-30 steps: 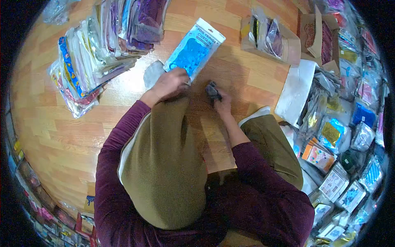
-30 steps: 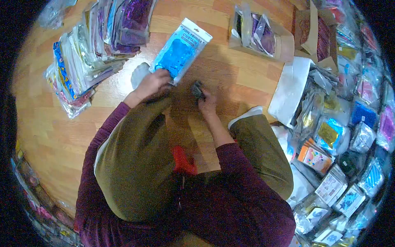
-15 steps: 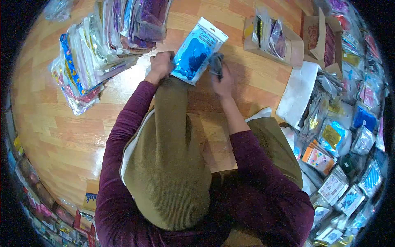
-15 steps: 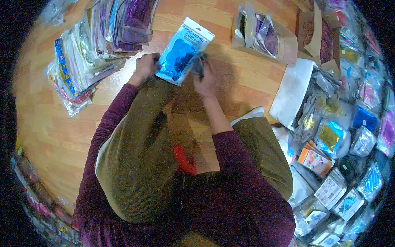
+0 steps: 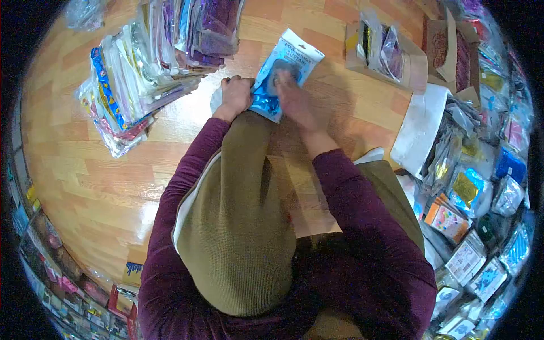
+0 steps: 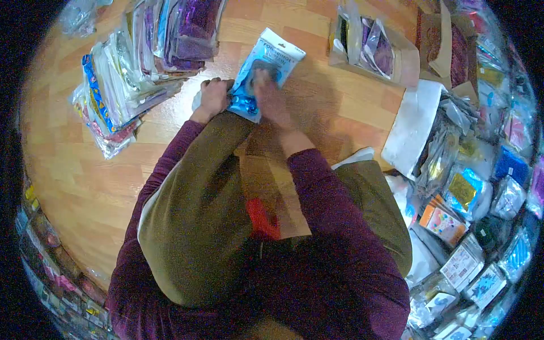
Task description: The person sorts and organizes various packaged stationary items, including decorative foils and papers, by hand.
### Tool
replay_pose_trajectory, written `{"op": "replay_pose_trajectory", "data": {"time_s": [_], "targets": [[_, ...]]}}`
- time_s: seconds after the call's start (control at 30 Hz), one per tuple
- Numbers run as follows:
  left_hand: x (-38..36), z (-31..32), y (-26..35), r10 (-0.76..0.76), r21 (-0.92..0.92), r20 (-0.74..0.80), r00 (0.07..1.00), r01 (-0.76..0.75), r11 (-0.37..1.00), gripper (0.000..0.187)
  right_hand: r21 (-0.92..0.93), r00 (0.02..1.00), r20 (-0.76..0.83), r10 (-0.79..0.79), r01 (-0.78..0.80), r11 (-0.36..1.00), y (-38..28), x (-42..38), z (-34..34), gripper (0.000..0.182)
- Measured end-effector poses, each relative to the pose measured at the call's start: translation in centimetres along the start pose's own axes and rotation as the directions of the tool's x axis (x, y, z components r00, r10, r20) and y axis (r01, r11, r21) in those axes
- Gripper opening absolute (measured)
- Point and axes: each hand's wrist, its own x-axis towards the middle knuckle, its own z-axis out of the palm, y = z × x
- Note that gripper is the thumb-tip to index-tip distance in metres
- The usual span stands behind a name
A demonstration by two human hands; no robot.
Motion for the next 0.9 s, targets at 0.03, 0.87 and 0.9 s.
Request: {"op": "replay_pose_trajectory", "data": {"time_s": [0.03,0.87,0.9], "targets": [[0.0,0.2,-0.2,-0.001,0.000,-0.004,1.000,0.001,1.000,0.022,0.108,0.995,-0.035,0.089,-0.085,0.990,1.1,0.1,-0.8,0.031],[-0.5,0.5,0.0,-0.002,0.082,0.009,1.000,0.002,0.997,0.029,-0.134,0.995,0.027,0.095,-0.090,0.987,2.3,5.0,-0.7,0.024],[-0.5,0.5,-0.2,-0.008,0.086,0.010,1.000,0.007,0.996,0.029,-0.006,0.961,0.021,0.277,-0.277,0.961,3.3,5.5,-1.2,0.023]]}}
